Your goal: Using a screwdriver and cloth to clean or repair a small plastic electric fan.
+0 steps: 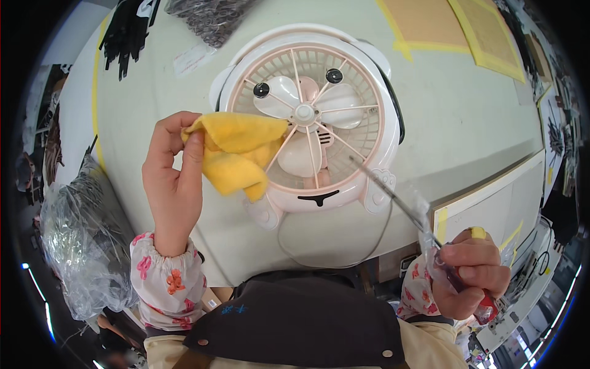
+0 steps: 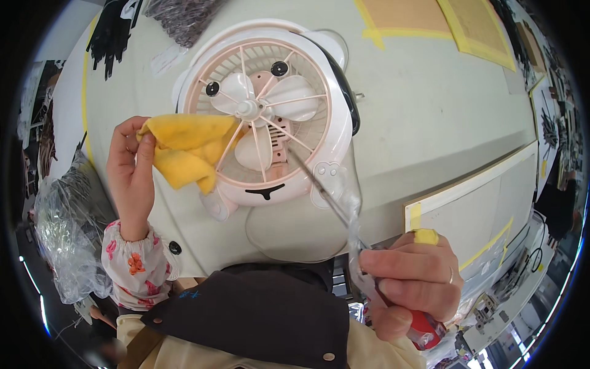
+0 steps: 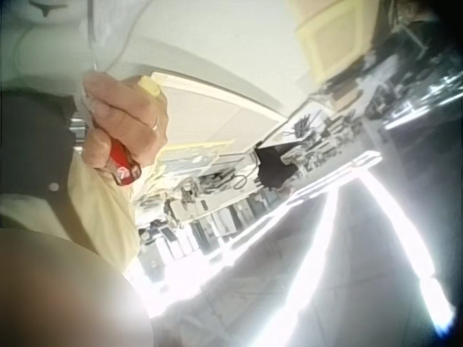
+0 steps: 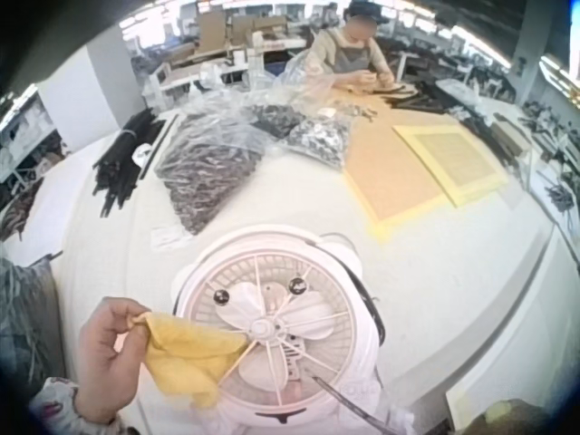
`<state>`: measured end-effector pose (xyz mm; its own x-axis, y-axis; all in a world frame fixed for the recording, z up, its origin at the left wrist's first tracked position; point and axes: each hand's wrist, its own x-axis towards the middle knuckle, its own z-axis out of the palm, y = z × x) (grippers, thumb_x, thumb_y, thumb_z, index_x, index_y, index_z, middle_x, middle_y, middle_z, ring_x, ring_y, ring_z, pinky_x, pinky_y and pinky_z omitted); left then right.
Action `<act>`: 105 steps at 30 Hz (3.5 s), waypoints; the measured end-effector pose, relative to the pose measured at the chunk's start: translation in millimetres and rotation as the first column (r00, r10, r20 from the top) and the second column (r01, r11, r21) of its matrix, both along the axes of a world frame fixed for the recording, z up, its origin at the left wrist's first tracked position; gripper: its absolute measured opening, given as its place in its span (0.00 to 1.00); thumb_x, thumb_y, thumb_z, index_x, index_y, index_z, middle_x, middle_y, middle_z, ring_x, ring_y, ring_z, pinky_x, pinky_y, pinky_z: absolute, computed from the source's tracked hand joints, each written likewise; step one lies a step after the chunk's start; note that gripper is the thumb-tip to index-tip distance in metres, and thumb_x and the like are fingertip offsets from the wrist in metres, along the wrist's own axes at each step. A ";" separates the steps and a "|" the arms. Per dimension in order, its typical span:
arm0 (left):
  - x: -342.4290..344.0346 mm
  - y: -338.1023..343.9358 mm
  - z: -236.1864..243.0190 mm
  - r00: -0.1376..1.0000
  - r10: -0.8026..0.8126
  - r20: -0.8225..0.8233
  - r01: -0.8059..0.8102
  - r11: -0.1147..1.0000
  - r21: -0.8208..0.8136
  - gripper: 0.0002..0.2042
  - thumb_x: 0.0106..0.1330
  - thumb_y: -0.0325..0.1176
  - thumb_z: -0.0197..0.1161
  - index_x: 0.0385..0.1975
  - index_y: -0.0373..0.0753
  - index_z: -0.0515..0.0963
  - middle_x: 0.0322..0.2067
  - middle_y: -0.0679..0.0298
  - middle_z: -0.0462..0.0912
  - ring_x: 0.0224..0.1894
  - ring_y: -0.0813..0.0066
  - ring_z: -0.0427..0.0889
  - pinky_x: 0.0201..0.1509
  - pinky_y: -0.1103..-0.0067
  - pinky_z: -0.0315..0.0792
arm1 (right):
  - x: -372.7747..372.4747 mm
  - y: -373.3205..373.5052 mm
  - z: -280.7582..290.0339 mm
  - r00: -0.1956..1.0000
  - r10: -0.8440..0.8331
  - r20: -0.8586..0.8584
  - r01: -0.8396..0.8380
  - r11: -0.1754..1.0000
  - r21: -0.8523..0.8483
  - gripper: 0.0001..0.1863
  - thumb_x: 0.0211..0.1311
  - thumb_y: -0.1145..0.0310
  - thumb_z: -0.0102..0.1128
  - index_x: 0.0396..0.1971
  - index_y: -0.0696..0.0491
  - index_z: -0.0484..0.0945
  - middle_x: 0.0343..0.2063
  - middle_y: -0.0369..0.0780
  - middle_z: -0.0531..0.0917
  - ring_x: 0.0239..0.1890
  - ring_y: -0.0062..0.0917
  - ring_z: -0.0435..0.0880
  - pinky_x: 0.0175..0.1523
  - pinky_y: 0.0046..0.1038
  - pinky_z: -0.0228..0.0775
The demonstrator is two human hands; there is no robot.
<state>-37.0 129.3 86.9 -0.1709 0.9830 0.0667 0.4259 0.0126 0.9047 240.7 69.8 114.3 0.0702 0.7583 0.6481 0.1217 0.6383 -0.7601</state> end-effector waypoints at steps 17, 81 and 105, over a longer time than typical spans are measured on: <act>10.5 35.8 -19.9 0.328 -0.814 -0.478 0.617 0.569 -0.544 0.13 0.50 0.23 0.48 0.38 0.30 0.67 0.16 0.60 0.74 0.21 0.63 0.73 0.43 0.75 0.60 | -24.1 1.4 -52.0 0.929 -0.101 -0.357 -0.168 0.743 -0.647 0.11 0.59 0.63 0.46 0.29 0.57 0.64 0.32 0.48 0.77 0.28 0.24 0.76 0.35 0.25 0.69; 19.7 43.9 -52.0 0.331 -0.818 -0.470 0.401 0.573 -0.715 0.24 0.51 0.37 0.55 0.46 0.30 0.60 0.30 0.46 0.74 0.38 0.55 0.74 0.51 0.67 0.54 | -55.2 -2.3 -68.9 0.830 -0.093 -0.550 -0.294 0.765 -0.573 0.07 0.51 0.81 0.52 0.32 0.61 0.68 0.37 0.45 0.76 0.34 0.17 0.75 0.37 0.18 0.69; 22.2 19.0 -24.7 0.567 -0.511 -0.646 0.469 0.845 -0.257 0.17 0.49 0.35 0.61 0.36 0.33 0.68 0.22 0.56 0.77 0.31 0.59 0.76 0.52 0.68 0.59 | -47.2 -2.1 -74.6 0.889 -0.140 -0.436 -0.151 0.809 -0.568 0.06 0.51 0.80 0.52 0.31 0.62 0.69 0.36 0.45 0.76 0.34 0.19 0.75 0.39 0.18 0.68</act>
<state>-14.8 148.3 62.2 0.4091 0.9076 -0.0946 0.8603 -0.3490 0.3717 193.5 67.8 39.7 0.2277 0.9737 -0.0088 -0.3167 0.0655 -0.9463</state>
